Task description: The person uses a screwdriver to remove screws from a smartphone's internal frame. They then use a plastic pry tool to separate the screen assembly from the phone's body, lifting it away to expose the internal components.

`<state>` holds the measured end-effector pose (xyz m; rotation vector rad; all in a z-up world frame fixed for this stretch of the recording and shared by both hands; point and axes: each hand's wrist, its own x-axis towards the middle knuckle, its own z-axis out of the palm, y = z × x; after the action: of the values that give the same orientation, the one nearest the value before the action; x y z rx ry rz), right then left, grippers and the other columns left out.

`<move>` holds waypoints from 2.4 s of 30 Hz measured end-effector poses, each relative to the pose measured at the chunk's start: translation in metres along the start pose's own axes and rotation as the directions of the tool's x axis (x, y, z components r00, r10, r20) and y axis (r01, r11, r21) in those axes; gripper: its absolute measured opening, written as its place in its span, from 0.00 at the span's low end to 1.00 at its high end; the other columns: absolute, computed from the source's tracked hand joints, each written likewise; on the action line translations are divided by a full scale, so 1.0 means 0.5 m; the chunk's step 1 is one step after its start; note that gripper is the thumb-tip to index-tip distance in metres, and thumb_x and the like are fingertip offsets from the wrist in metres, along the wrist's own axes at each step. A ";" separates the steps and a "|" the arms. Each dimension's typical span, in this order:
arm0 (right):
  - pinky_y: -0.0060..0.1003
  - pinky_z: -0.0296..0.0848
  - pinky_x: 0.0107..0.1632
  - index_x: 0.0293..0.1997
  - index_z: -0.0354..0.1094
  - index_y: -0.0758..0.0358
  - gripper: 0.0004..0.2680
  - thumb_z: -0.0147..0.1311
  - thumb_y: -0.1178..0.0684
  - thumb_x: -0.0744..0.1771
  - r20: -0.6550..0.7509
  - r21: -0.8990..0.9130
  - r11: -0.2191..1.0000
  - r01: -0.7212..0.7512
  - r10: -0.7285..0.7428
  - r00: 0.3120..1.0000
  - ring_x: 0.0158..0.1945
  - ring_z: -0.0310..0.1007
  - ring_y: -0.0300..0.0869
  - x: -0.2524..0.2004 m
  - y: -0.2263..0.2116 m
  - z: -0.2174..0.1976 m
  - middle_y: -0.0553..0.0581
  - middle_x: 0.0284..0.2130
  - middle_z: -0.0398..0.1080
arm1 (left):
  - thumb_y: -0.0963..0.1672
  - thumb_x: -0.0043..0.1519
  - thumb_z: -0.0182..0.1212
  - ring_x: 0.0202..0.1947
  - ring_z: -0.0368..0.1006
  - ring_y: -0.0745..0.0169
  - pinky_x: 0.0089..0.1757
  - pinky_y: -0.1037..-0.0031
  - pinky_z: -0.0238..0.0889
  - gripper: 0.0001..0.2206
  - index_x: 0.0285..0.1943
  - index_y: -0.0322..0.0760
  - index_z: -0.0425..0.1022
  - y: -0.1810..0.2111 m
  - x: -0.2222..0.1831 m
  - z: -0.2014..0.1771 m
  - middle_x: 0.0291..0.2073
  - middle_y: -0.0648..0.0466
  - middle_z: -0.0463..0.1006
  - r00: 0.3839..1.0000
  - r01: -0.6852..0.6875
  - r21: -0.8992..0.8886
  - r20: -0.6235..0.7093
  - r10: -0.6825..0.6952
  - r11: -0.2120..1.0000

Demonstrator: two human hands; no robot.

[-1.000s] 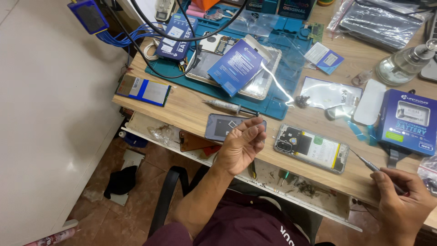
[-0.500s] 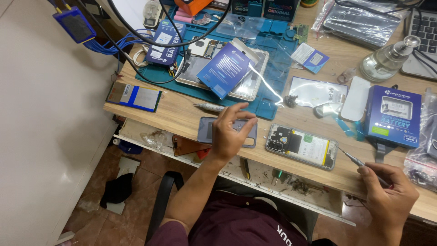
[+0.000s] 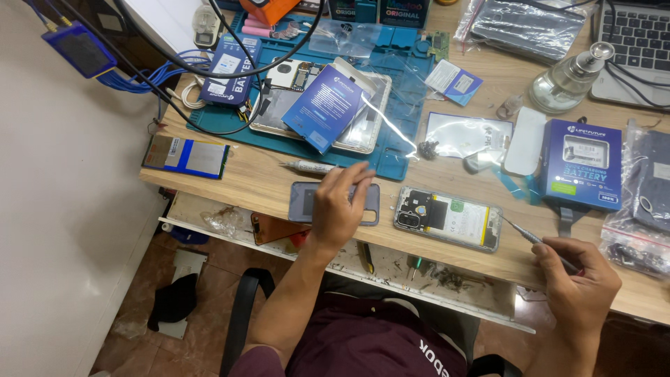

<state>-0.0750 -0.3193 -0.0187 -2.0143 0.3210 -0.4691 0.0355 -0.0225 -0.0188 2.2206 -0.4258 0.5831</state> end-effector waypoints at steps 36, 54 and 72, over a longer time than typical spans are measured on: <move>0.45 0.58 0.55 0.59 0.54 0.60 0.26 0.59 0.46 0.57 0.581 -0.370 0.650 0.664 -0.395 0.711 0.56 0.60 0.51 0.062 -0.082 0.078 0.60 0.54 0.61 | 0.38 0.56 0.59 0.27 0.67 0.57 0.38 0.70 0.60 0.03 0.36 0.31 0.72 0.169 -0.116 0.011 0.25 0.51 0.72 0.942 -0.014 -0.689 0.235 0.241 0.724; 0.40 0.65 0.52 0.58 0.55 0.68 0.29 0.62 0.47 0.55 0.338 -0.171 0.821 0.545 -0.471 0.815 0.51 0.67 0.47 0.054 -0.060 0.070 0.62 0.45 0.69 | 0.40 0.58 0.51 0.58 0.59 0.44 0.52 0.63 0.61 0.29 0.65 0.31 0.40 0.153 -0.155 0.040 0.60 0.37 0.53 0.748 0.637 -0.770 0.624 -0.228 -0.017; 0.27 0.68 0.36 0.50 0.64 0.63 0.15 0.54 0.53 0.60 0.167 0.094 0.984 0.151 -0.165 0.972 0.37 0.67 0.38 0.018 -0.114 0.149 0.56 0.40 0.67 | 0.43 0.62 0.42 0.36 0.69 0.61 0.36 0.76 0.65 0.16 0.59 0.36 0.56 0.156 0.026 0.109 0.43 0.46 0.70 0.744 0.636 -0.771 0.604 -0.287 0.026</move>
<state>-0.0317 -0.2382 0.0021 -1.9938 0.0324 -0.3941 0.0244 -0.1151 0.0036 0.9641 -0.0570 -0.4083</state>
